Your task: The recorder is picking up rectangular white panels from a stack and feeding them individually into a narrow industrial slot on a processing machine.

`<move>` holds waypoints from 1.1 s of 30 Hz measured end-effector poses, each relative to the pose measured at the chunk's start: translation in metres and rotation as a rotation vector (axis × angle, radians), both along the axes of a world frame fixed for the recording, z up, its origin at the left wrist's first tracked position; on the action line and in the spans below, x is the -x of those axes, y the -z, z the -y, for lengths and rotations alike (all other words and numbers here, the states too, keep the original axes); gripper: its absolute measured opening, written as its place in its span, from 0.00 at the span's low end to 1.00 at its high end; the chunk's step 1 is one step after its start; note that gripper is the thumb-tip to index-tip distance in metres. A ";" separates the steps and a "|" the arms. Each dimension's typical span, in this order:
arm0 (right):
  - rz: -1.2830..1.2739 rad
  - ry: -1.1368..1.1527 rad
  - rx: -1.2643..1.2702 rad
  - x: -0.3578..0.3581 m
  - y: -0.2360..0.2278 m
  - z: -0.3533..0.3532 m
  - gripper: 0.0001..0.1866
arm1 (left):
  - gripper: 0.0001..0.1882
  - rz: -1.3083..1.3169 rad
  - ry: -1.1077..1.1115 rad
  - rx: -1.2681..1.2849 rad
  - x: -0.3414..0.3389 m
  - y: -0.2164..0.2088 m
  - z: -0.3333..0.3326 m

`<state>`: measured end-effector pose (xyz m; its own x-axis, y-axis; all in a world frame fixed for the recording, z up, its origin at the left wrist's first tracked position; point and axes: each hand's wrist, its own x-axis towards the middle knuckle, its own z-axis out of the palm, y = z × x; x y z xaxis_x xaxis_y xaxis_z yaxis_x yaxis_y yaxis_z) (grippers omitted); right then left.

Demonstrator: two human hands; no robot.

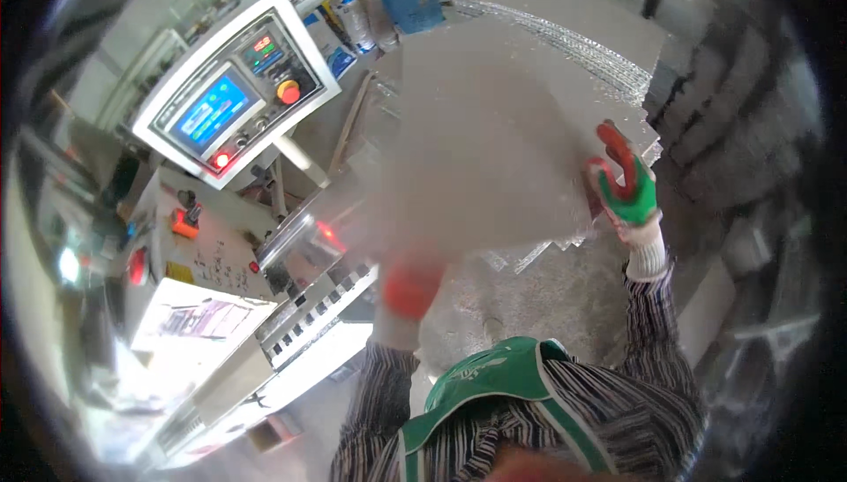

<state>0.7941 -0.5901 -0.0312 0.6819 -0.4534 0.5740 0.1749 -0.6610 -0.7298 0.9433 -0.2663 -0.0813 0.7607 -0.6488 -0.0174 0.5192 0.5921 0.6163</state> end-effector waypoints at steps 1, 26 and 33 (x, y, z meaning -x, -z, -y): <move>0.011 0.034 -0.094 0.005 0.003 -0.013 0.30 | 0.21 -0.038 0.031 0.052 0.006 0.010 -0.029; -0.211 -0.764 -1.486 -0.016 0.160 -0.357 0.22 | 0.29 -0.255 -0.254 0.122 0.122 0.178 -0.438; -0.149 -0.651 -1.746 -0.028 0.206 -0.378 0.23 | 0.42 1.035 -0.556 -1.430 0.175 0.053 -0.367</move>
<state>0.8220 -0.2126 -0.2373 0.9618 -0.0694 -0.2650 -0.0607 0.8892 -0.4534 0.7687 0.1010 -0.1338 0.9189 -0.2630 0.2939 -0.3938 -0.6537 0.6462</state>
